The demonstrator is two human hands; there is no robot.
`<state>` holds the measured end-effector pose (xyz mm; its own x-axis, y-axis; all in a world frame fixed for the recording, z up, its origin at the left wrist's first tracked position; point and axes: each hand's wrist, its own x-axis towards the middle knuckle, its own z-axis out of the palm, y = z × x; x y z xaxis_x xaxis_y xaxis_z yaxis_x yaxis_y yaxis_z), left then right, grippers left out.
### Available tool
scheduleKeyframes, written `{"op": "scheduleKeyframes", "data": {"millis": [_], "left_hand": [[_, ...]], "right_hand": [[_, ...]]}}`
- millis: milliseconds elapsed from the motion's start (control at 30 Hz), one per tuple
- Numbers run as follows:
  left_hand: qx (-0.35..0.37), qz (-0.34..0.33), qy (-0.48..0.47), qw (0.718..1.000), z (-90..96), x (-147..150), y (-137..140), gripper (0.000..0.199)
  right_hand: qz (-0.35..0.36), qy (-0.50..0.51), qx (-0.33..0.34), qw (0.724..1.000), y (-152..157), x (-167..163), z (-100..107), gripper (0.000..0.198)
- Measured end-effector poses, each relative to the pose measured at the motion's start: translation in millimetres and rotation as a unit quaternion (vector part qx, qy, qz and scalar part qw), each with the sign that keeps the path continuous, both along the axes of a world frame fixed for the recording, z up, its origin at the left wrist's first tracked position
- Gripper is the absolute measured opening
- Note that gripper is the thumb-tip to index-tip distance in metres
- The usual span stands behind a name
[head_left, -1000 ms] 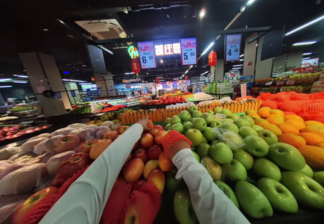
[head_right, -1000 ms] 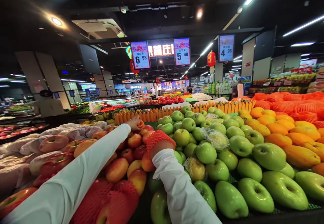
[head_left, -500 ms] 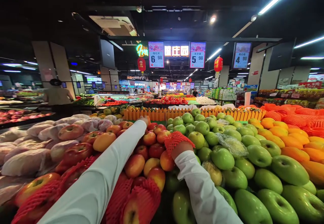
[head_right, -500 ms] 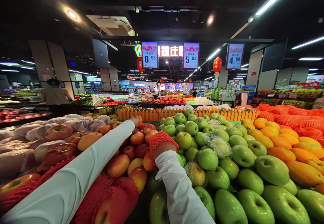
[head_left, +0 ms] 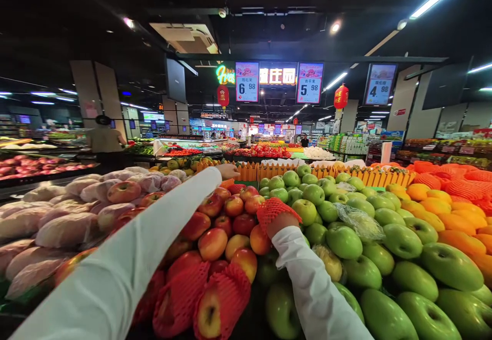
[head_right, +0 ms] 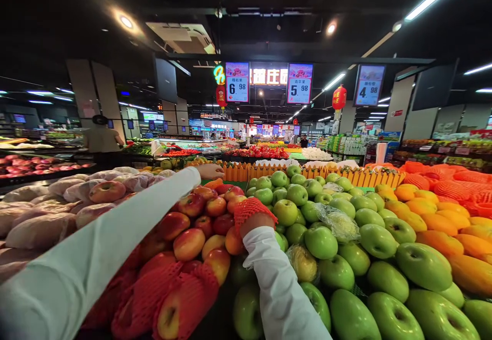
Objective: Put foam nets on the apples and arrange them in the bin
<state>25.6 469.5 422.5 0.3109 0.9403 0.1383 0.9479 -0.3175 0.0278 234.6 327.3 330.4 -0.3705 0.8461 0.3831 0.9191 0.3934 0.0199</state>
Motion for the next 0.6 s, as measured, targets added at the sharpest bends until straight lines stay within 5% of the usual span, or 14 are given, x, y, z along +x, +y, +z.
{"op": "scheduleKeyframes", "data": {"millis": [100, 167, 233, 300, 367, 467, 600], "left_hand": [[-0.012, -0.064, -0.022, 0.998, 12.7, 0.3, -60.5, 0.039], [0.036, -0.119, -0.056, 0.991, 0.3, 2.2, -121.2, 0.041], [0.093, -0.184, -0.119, 0.971, -29.6, 4.6, -189.2, 0.040], [0.109, -0.243, -0.079, 0.960, -70.8, 5.2, -249.7, 0.041], [0.157, -0.271, 0.008, 0.950, -113.2, 2.7, -289.7, 0.073], [0.216, -0.252, 0.107, 0.937, -159.8, -3.6, -305.3, 0.086], [0.252, -0.229, 0.175, 0.924, -181.7, -11.2, -286.0, 0.071]], "right_hand": [[-0.002, -0.011, -0.005, 1.000, 2.2, 1.2, 0.4, 0.033], [0.009, -0.011, -0.016, 1.000, 5.0, 2.4, 0.6, 0.033], [0.039, -0.013, -0.019, 0.999, 7.5, 3.4, 0.8, 0.031], [0.056, -0.008, -0.009, 0.998, 8.6, 3.7, 0.4, 0.031], [0.042, 0.003, -0.009, 0.999, 8.0, 3.3, -0.5, 0.032], [0.008, -0.004, -0.004, 1.000, 5.3, 2.1, -1.8, 0.036], [-0.007, -0.030, 0.004, 1.000, 2.4, 1.5, -1.9, 0.038]]}}
